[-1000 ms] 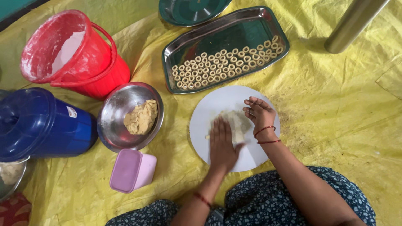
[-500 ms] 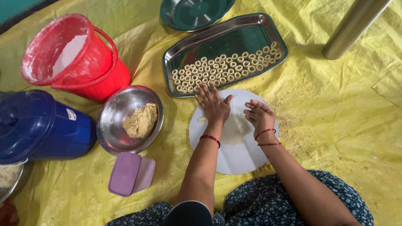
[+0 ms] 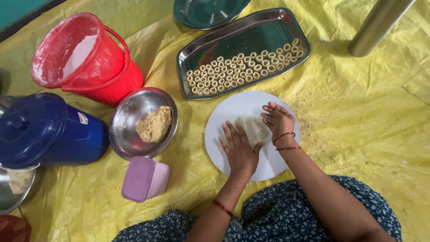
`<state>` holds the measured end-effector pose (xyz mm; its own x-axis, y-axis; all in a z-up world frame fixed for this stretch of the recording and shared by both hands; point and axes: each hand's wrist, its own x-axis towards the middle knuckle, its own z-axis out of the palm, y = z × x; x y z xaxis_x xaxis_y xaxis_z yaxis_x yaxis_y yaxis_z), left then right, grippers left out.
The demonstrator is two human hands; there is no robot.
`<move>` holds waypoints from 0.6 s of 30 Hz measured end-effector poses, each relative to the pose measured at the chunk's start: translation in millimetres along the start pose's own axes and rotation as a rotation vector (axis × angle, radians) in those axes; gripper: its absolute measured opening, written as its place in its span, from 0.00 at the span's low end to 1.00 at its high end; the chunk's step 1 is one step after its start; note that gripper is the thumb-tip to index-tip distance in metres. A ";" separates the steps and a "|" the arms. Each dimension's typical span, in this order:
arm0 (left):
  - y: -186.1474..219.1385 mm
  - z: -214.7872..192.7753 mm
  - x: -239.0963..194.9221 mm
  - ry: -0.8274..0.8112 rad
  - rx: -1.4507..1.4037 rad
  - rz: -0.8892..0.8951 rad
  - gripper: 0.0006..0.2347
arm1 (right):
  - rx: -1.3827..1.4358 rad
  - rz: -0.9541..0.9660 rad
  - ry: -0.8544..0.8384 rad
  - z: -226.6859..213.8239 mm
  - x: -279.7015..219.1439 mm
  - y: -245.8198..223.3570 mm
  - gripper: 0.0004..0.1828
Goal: The person rolls small pieces of dough into thin ropes on a white plate, then joins the ends to form rings. The finished rings are placed on a metal tray. The person repeats this process with multiple dough pieces.
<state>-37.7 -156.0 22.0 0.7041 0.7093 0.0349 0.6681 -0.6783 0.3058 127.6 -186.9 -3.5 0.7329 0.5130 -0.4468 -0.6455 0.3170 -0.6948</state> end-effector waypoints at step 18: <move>-10.1 29.9 57.9 0.122 0.030 0.354 0.37 | 0.123 0.000 0.084 -10.2 12.4 -6.1 0.10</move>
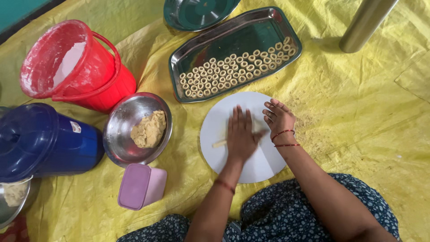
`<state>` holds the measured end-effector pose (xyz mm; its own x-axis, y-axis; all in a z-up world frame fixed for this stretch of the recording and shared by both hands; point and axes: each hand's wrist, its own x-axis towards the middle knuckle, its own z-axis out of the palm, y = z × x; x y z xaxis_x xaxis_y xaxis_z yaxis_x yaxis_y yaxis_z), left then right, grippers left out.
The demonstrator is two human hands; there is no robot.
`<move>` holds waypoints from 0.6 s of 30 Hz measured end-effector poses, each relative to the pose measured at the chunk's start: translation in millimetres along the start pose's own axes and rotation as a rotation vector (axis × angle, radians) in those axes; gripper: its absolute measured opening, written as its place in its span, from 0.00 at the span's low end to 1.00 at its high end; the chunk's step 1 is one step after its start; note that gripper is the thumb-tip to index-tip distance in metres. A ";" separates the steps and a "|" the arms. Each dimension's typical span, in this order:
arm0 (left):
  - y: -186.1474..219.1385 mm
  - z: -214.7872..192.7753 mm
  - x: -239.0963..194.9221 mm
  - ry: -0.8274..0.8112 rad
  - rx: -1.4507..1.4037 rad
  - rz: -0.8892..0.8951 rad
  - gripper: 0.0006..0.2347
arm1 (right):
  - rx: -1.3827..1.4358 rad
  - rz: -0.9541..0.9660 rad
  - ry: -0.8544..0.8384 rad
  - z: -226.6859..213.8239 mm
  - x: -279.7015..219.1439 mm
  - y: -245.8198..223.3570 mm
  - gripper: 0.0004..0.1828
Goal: The person rolls small pieces of dough into thin ropes on a white plate, then joins the ends to form rings. The finished rings are placed on a metal tray. The person repeats this process with multiple dough pieces.
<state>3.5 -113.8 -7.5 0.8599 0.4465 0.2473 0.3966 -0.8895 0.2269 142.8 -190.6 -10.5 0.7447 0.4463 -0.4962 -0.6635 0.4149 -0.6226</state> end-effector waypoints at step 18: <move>-32.4 13.1 83.6 0.113 0.103 -0.102 0.39 | 0.011 0.041 -0.028 -14.4 9.0 10.4 0.11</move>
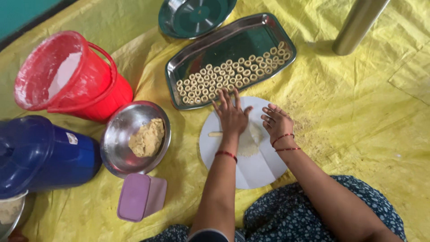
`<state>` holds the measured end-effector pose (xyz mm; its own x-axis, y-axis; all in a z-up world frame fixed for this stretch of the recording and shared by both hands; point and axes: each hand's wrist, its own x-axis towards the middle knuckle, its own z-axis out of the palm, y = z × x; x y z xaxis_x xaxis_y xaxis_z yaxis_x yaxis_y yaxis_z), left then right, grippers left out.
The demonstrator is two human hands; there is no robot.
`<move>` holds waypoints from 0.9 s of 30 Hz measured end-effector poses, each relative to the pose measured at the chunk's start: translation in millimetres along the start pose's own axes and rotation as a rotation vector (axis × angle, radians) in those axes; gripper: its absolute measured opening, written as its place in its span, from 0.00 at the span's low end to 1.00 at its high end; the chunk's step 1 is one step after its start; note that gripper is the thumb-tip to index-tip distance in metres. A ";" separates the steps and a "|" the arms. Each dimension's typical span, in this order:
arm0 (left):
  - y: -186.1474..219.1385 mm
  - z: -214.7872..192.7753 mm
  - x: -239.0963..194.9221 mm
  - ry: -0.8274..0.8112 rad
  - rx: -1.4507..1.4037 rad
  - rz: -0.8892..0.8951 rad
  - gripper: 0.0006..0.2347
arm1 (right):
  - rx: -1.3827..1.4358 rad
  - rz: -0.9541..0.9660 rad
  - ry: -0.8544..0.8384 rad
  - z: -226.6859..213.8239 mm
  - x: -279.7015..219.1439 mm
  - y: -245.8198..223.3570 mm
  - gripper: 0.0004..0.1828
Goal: The person rolls small pieces of dough into thin ropes on a white plate, then joins the ends to form rings. The finished rings are placed on a metal tray. The person repeats this process with multiple dough pieces.
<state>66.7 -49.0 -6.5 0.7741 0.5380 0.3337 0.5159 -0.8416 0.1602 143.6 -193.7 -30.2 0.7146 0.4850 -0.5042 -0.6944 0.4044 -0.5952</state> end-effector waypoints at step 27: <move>-25.6 -9.0 -8.2 -0.098 0.030 0.004 0.37 | 0.042 0.035 -0.022 0.3 6.7 3.3 0.10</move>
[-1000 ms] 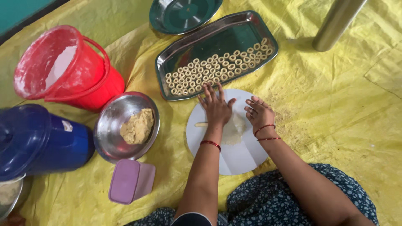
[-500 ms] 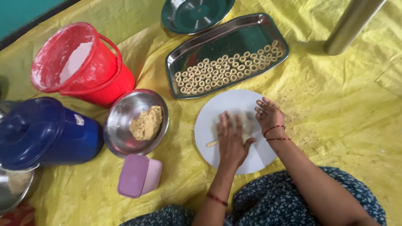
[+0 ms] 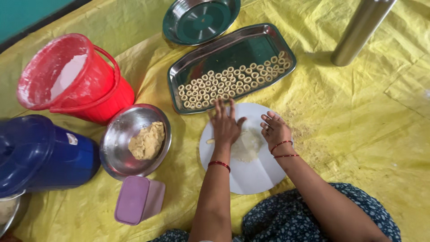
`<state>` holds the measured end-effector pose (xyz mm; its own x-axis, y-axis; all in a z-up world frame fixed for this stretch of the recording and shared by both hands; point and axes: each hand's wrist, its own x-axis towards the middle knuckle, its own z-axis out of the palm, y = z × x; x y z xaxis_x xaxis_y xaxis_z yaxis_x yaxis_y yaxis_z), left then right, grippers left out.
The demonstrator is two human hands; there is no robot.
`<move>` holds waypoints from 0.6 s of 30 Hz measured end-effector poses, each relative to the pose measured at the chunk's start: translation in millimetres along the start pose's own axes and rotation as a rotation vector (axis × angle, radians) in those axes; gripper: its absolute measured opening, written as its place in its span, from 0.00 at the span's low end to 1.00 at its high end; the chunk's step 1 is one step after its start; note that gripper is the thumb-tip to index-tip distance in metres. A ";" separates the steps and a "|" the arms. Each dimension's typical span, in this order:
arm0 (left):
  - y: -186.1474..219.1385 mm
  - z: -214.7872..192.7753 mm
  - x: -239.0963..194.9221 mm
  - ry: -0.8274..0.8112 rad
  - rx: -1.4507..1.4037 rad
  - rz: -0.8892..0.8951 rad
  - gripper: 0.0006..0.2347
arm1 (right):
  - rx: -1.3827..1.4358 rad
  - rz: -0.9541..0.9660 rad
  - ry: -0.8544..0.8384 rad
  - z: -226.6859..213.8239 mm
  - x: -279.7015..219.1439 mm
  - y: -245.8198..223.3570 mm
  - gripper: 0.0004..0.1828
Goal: The person rolls small pieces of dough into thin ropes on a white plate, then joins the ends to form rings. The finished rings are placed on a metal tray. The person repeats this process with multiple dough pieces.
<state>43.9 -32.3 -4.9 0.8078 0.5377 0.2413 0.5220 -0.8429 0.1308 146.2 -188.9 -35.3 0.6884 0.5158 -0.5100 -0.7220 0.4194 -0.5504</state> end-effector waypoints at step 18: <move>52.4 -6.1 -44.2 0.017 -0.081 0.077 0.40 | 0.011 -0.080 -0.049 -0.3 1.5 -3.6 0.10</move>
<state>33.8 -100.4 -2.9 0.8395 0.4716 0.2699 0.4343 -0.8809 0.1884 149.8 -189.8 -34.3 0.7399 0.5162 -0.4314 -0.6656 0.4686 -0.5809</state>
